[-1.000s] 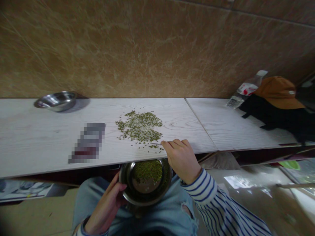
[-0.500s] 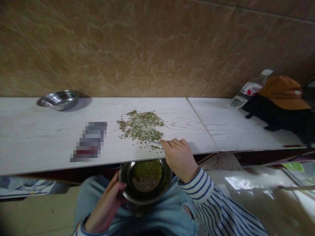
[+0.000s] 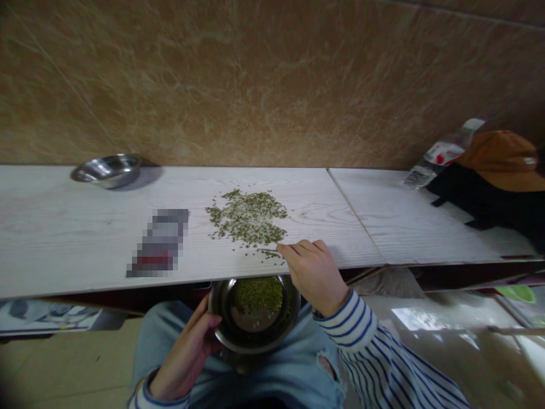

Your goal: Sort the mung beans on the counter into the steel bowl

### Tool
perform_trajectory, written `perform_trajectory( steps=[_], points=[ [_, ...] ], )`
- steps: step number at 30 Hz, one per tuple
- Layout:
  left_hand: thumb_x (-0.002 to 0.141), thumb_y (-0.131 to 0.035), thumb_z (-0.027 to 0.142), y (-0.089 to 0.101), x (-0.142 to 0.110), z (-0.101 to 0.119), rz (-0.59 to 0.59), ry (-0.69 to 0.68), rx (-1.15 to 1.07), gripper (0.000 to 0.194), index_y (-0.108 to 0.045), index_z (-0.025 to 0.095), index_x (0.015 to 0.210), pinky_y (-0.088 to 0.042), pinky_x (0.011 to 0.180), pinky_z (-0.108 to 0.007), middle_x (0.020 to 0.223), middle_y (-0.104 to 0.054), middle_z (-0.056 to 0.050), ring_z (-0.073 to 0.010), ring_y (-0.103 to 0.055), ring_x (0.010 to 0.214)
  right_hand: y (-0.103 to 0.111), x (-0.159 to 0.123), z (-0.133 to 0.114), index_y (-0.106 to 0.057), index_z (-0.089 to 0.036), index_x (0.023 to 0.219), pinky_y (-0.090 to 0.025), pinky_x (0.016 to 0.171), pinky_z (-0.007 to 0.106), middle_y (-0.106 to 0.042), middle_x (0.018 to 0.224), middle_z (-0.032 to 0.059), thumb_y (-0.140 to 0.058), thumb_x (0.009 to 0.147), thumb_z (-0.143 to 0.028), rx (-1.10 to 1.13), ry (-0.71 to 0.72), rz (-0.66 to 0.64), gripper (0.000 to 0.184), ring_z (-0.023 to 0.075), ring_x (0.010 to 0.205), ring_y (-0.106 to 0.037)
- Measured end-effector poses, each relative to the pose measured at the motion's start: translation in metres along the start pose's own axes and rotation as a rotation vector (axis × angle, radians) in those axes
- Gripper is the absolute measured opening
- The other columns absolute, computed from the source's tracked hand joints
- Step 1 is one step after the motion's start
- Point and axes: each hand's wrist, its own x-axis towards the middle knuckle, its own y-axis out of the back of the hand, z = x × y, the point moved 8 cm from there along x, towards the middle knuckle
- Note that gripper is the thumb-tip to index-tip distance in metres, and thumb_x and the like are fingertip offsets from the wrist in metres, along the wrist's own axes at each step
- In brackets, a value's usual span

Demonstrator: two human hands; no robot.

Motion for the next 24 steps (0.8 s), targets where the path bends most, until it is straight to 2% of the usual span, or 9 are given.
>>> perform_trajectory(
  steps=[8,12,18,24],
  points=[
    [0.067,-0.059,0.021,-0.002,0.002,-0.001,-0.011,-0.008,-0.009,0.068,-0.045,0.023,0.134,-0.046,0.058,-0.028,0.106,-0.065,-0.006,-0.019,-0.057,0.081,0.002,-0.004,-0.001,-0.06,-0.019,0.107,-0.03,0.074,0.03,-0.068,0.089,0.0019,-0.048,0.09,-0.013,0.047,0.013,0.005,0.022,0.0164,0.086,-0.058],
    [0.067,-0.059,0.021,-0.004,0.001,0.001,-0.008,-0.009,-0.003,0.069,-0.045,0.022,0.134,-0.045,0.057,-0.027,0.101,-0.066,-0.007,-0.0189,-0.057,0.078,0.001,-0.003,-0.003,-0.059,-0.019,0.109,-0.03,0.074,0.031,-0.068,0.091,0.0021,-0.048,0.09,-0.013,0.043,0.013,0.0,0.023,0.017,0.087,-0.057],
    [0.068,-0.058,0.02,-0.006,-0.001,0.004,-0.031,-0.014,-0.003,0.067,-0.045,0.021,0.134,-0.047,0.06,-0.029,0.111,-0.063,-0.007,-0.0182,-0.055,0.081,-0.001,0.001,-0.009,-0.059,-0.019,0.11,-0.031,0.074,0.031,-0.068,0.091,0.002,-0.049,0.089,-0.013,0.033,0.032,0.01,0.024,0.0168,0.087,-0.058],
    [0.069,-0.057,0.02,-0.005,0.0,0.003,-0.019,-0.004,-0.001,0.067,-0.044,0.021,0.134,-0.047,0.06,-0.028,0.105,-0.064,-0.007,-0.0186,-0.055,0.082,-0.005,0.011,-0.013,-0.059,-0.02,0.11,-0.03,0.074,0.031,-0.068,0.089,0.0031,-0.048,0.089,-0.013,0.027,0.038,-0.007,0.024,0.0171,0.086,-0.058]
  ],
)
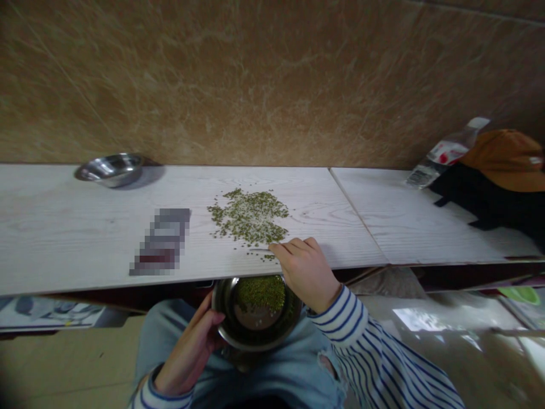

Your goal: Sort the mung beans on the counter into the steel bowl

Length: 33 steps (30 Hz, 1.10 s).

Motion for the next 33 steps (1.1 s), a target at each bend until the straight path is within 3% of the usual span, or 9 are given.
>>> perform_trajectory(
  steps=[6,18,23,27,33],
  points=[
    [0.07,-0.057,0.02,0.002,0.002,-0.002,-0.016,0.0,0.01,0.066,-0.043,0.024,0.134,-0.047,0.06,-0.027,0.113,-0.062,-0.006,-0.0188,-0.055,0.085,-0.001,0.006,-0.003,-0.06,-0.021,0.109,-0.029,0.077,0.031,-0.069,0.094,0.0045,-0.046,0.09,-0.013,0.073,0.014,-0.042,0.025,0.017,0.092,-0.058],
    [0.07,-0.056,0.018,-0.004,0.001,-0.002,-0.025,0.005,0.012,0.065,-0.045,0.025,0.133,-0.048,0.061,-0.029,0.106,-0.064,-0.005,-0.0184,-0.055,0.083,0.007,-0.006,0.003,-0.062,-0.024,0.105,-0.027,0.078,0.031,-0.069,0.098,0.001,-0.047,0.089,-0.01,0.149,0.082,-0.094,0.026,0.0153,0.095,-0.058],
    [0.069,-0.058,0.02,-0.009,0.004,-0.005,-0.05,0.01,0.011,0.063,-0.047,0.025,0.131,-0.047,0.06,-0.026,0.112,-0.064,-0.005,-0.0181,-0.057,0.084,0.017,-0.021,0.025,-0.062,-0.02,0.107,-0.031,0.076,0.03,-0.07,0.095,0.0055,-0.043,0.092,-0.016,0.049,-0.006,0.031,0.025,0.0152,0.09,-0.06],
    [0.07,-0.057,0.021,-0.015,0.007,-0.01,-0.073,0.019,0.025,0.063,-0.047,0.027,0.132,-0.047,0.058,-0.026,0.107,-0.065,-0.003,-0.017,-0.058,0.079,0.018,-0.035,0.043,-0.061,-0.018,0.11,-0.033,0.076,0.03,-0.07,0.092,0.006,-0.044,0.092,-0.017,-0.059,-0.107,0.047,0.025,0.0161,0.087,-0.06],
    [0.071,-0.057,0.021,-0.023,0.007,-0.013,-0.099,0.019,0.011,0.065,-0.045,0.027,0.134,-0.048,0.061,-0.027,0.114,-0.064,-0.005,-0.0178,-0.058,0.083,0.013,-0.04,0.025,-0.059,-0.015,0.113,-0.032,0.072,0.031,-0.069,0.088,0.0056,-0.045,0.092,-0.017,-0.16,-0.105,0.018,0.025,0.0165,0.082,-0.059]
  ],
)
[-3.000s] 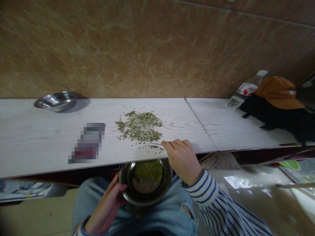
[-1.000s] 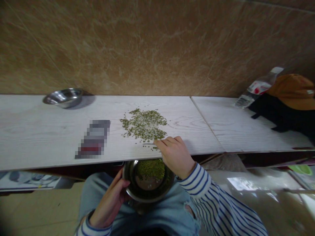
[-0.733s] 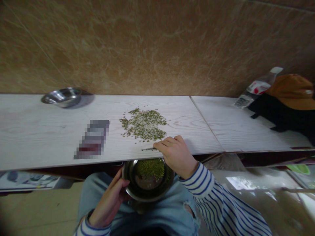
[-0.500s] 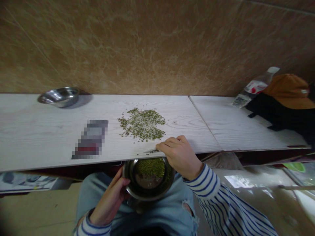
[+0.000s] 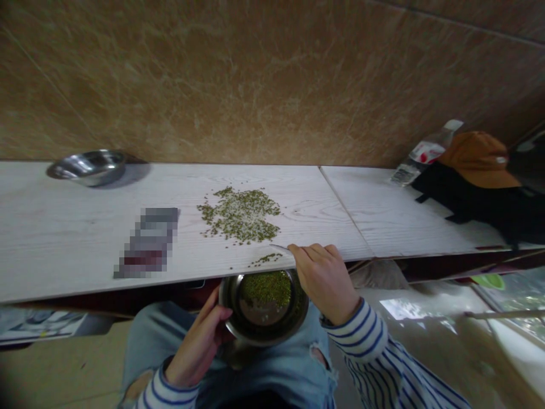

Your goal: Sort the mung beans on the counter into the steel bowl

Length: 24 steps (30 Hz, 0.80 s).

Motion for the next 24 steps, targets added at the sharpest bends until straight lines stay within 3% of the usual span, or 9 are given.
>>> perform_trajectory(
  steps=[5,9,24],
  points=[
    [0.072,-0.055,0.018,-0.004,-0.004,0.0,-0.019,0.009,-0.011,0.066,-0.042,0.026,0.136,-0.048,0.062,-0.026,0.12,-0.061,-0.006,-0.0188,-0.058,0.088,0.004,0.002,-0.028,-0.058,-0.014,0.114,-0.03,0.072,0.032,-0.068,0.086,0.0057,-0.046,0.091,-0.015,-0.018,0.007,-0.003,0.026,0.0176,0.08,-0.056],
    [0.071,-0.056,0.018,-0.003,-0.006,0.002,-0.016,0.003,-0.016,0.065,-0.043,0.024,0.135,-0.048,0.061,-0.027,0.113,-0.064,-0.006,-0.0177,-0.059,0.081,0.006,0.003,-0.043,-0.057,-0.014,0.117,-0.03,0.074,0.032,-0.068,0.089,0.0061,-0.047,0.09,-0.015,0.002,0.021,-0.022,0.028,0.018,0.082,-0.056],
    [0.071,-0.06,0.023,0.012,-0.002,0.001,0.029,-0.02,-0.026,0.066,-0.046,0.028,0.135,-0.047,0.061,-0.027,0.108,-0.067,-0.004,-0.0178,-0.061,0.08,0.017,-0.005,-0.064,-0.058,-0.015,0.116,-0.034,0.075,0.033,-0.069,0.093,0.0071,-0.046,0.09,-0.015,0.133,0.095,-0.019,0.028,0.0177,0.085,-0.058]
  ],
)
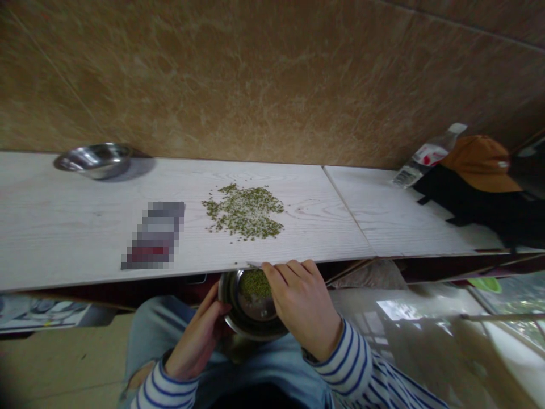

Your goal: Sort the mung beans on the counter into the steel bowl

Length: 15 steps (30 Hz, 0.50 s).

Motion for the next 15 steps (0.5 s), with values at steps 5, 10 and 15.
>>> perform_trajectory(
  steps=[5,10,15],
  points=[
    [0.071,-0.057,0.021,0.003,-0.002,0.003,0.008,0.007,0.022,0.066,-0.044,0.026,0.136,-0.047,0.059,-0.027,0.109,-0.067,-0.005,-0.0192,-0.061,0.083,0.001,0.007,0.014,-0.057,-0.015,0.117,-0.033,0.075,0.033,-0.068,0.091,0.0065,-0.044,0.092,-0.016,-0.002,-0.052,0.026,0.029,0.0175,0.084,-0.057],
    [0.07,-0.057,0.02,0.008,-0.005,0.011,0.032,-0.011,0.022,0.066,-0.045,0.026,0.135,-0.046,0.058,-0.026,0.12,-0.063,-0.006,-0.0227,-0.061,0.095,-0.012,0.02,0.012,-0.057,-0.016,0.118,-0.031,0.074,0.033,-0.069,0.093,0.0059,-0.046,0.091,-0.014,0.003,-0.024,0.01,0.029,0.0179,0.086,-0.056],
    [0.067,-0.06,0.02,0.016,-0.009,0.018,0.065,-0.034,-0.007,0.066,-0.049,0.025,0.132,-0.048,0.061,-0.028,0.116,-0.066,-0.006,-0.0236,-0.062,0.094,-0.013,0.021,-0.007,-0.057,-0.019,0.116,-0.031,0.075,0.033,-0.069,0.097,0.004,-0.049,0.089,-0.012,0.06,0.047,0.028,0.029,0.017,0.089,-0.055]
  ],
)
